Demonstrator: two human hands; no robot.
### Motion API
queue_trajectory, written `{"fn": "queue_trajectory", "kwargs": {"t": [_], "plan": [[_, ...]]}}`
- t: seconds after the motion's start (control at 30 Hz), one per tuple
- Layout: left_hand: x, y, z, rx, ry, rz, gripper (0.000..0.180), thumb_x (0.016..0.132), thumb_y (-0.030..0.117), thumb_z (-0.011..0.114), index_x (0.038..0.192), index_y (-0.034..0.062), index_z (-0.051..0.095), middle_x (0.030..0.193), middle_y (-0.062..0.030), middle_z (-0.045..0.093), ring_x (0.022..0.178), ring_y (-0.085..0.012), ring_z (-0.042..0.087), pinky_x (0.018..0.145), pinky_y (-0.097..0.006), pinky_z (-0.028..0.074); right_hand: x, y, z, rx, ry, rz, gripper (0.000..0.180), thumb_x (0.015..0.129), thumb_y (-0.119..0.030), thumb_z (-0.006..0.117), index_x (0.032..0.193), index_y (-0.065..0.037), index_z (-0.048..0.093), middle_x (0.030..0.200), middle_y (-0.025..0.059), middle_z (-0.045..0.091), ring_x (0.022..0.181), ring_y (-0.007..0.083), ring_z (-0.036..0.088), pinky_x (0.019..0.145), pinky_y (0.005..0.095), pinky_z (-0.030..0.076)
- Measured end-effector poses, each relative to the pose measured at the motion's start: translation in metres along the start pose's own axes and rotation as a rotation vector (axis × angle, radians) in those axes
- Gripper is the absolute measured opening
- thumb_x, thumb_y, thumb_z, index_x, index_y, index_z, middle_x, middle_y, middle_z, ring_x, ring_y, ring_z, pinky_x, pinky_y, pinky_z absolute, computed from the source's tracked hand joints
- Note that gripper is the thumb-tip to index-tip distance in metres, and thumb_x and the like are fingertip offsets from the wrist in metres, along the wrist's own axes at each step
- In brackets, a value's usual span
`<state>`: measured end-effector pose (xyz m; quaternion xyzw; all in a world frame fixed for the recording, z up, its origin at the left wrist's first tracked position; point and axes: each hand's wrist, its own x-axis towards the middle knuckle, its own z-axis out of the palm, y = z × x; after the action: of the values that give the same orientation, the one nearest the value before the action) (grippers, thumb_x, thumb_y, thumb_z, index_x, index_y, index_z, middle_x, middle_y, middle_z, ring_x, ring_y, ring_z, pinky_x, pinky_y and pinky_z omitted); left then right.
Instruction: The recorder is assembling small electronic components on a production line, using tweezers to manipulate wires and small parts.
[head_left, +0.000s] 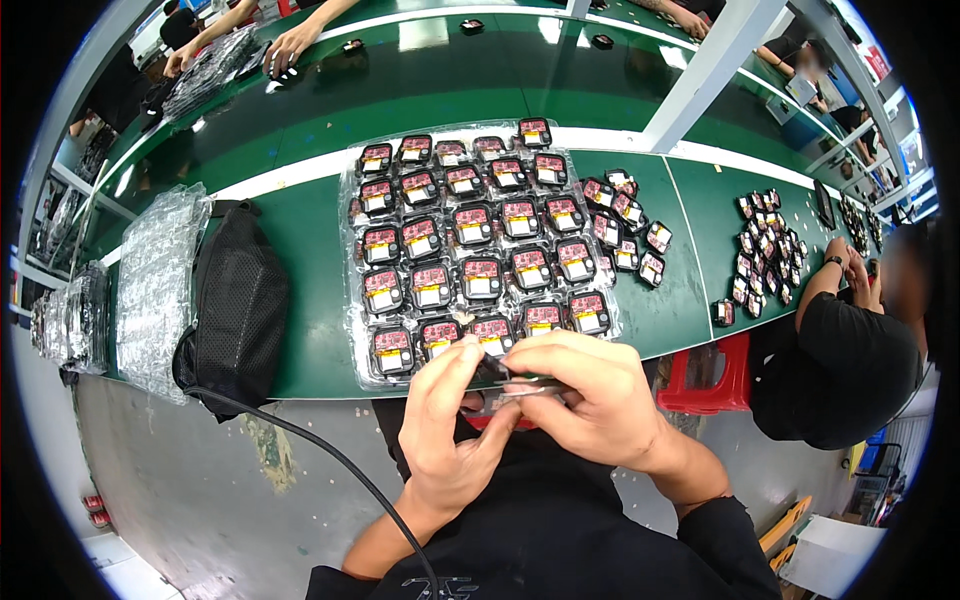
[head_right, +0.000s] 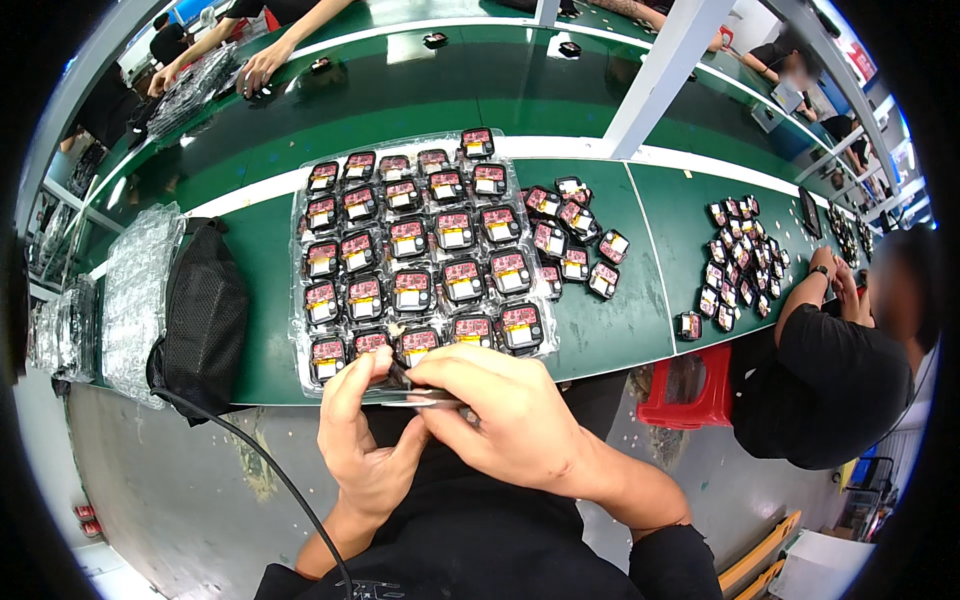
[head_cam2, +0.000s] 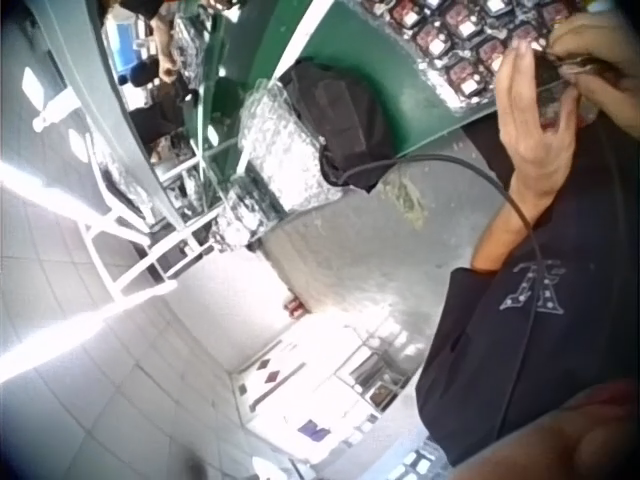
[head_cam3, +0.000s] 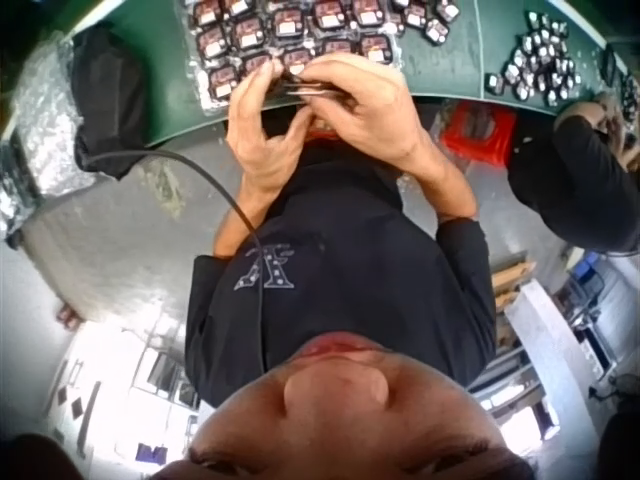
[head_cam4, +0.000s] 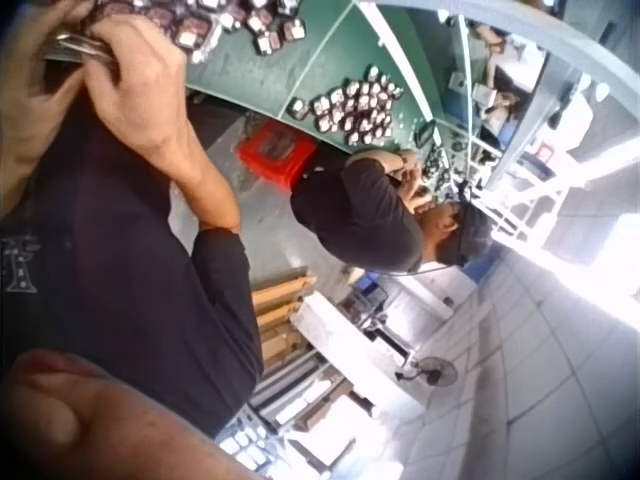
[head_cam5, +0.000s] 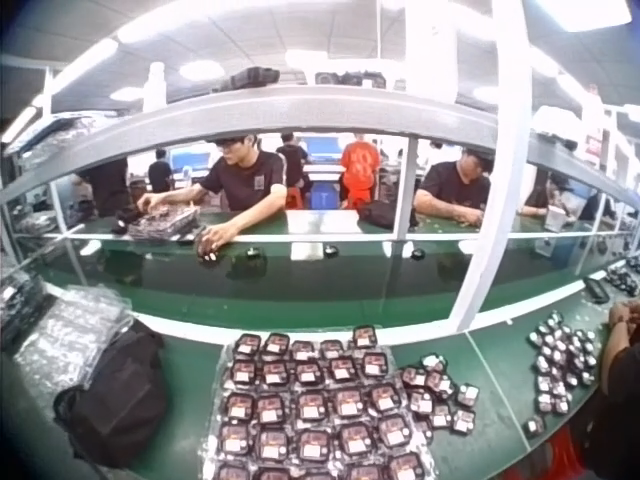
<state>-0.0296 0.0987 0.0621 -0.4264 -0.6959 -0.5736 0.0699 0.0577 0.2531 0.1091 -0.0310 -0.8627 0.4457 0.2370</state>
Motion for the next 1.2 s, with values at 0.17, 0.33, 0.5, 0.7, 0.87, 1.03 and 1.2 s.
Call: {"fn": "queue_trajectory", "kwargs": {"t": [0.17,0.33,0.5,0.7,0.87,1.03,1.2], "plan": [[-0.010,-0.005,-0.012,0.023,0.036,-0.028,0.078,0.078,0.012,0.090,0.142,-0.0032,0.049,0.140,-0.0194,0.054,0.128,-0.0309,0.057,0.109,-0.041,0.047,0.064,0.033,-0.012,-0.389,0.176,-0.188,0.020,0.085,-0.002,0.072,0.105,-0.001,0.068,0.096,0.0150,0.072,0.083,0.0334,0.072,0.072,0.0404,0.060],[-0.017,0.008,-0.018,-0.003,-0.036,-0.106,0.067,0.081,0.018,0.089,0.135,-0.0038,0.056,0.136,-0.0211,0.058,0.125,-0.0318,0.058,0.107,-0.042,0.047,0.149,0.111,-0.036,-0.819,0.001,-0.182,0.019,0.089,-0.009,0.064,0.106,-0.009,0.072,0.102,0.0104,0.073,0.093,0.0339,0.072,0.079,0.0467,0.058],[-0.024,0.009,-0.019,-0.002,-0.040,-0.149,0.061,0.080,0.019,0.089,0.130,-0.0019,0.060,0.132,-0.0205,0.061,0.120,-0.0327,0.061,0.104,-0.042,0.048,0.178,0.124,-0.030,-0.932,-0.201,-0.050,0.019,0.087,-0.009,0.064,0.103,-0.008,0.074,0.106,0.0095,0.074,0.098,0.0331,0.072,0.085,0.0458,0.058],[-0.020,0.011,-0.014,-0.013,-0.089,-0.202,0.052,0.083,0.020,0.086,0.125,-0.0019,0.064,0.131,-0.0198,0.061,0.121,-0.0334,0.060,0.104,-0.042,0.048,0.180,0.123,-0.038,-0.883,-0.320,0.073,0.033,0.086,-0.006,0.061,0.115,-0.010,0.076,0.112,0.0163,0.073,0.105,0.0355,0.070,0.093,0.0462,0.057],[-0.020,0.005,-0.015,-0.044,-0.046,-0.122,0.046,0.083,0.007,0.083,0.124,-0.0026,0.066,0.130,-0.0217,0.060,0.112,-0.0299,0.065,0.078,-0.033,0.059,0.145,0.108,-0.079,-0.581,0.066,0.055,0.036,0.083,0.000,0.054,0.113,-0.002,0.075,0.110,0.0225,0.072,0.106,0.0396,0.067,0.097,0.0470,0.052],[-0.022,-0.001,-0.011,-0.067,-0.080,-0.120,0.042,0.084,0.008,0.082,0.121,-0.0029,0.066,0.128,-0.0216,0.062,0.112,-0.0322,0.065,0.085,-0.037,0.058,0.056,0.114,-0.137,-0.723,0.079,0.560,0.039,0.085,-0.022,0.073,0.115,0.004,0.073,0.097,0.0265,0.073,0.090,0.0375,0.073,0.086,0.0430,0.055],[-0.022,-0.002,-0.007,-0.068,-0.107,-0.105,0.040,0.083,0.008,0.081,0.120,-0.0028,0.067,0.126,-0.0213,0.063,0.112,-0.0338,0.065,0.093,-0.039,0.055,-0.010,0.121,-0.122,-0.687,0.076,0.693,0.056,0.077,-0.032,0.085,0.116,0.003,0.064,0.107,0.0227,0.068,0.102,0.0373,0.067,0.091,0.0438,0.053]]}}
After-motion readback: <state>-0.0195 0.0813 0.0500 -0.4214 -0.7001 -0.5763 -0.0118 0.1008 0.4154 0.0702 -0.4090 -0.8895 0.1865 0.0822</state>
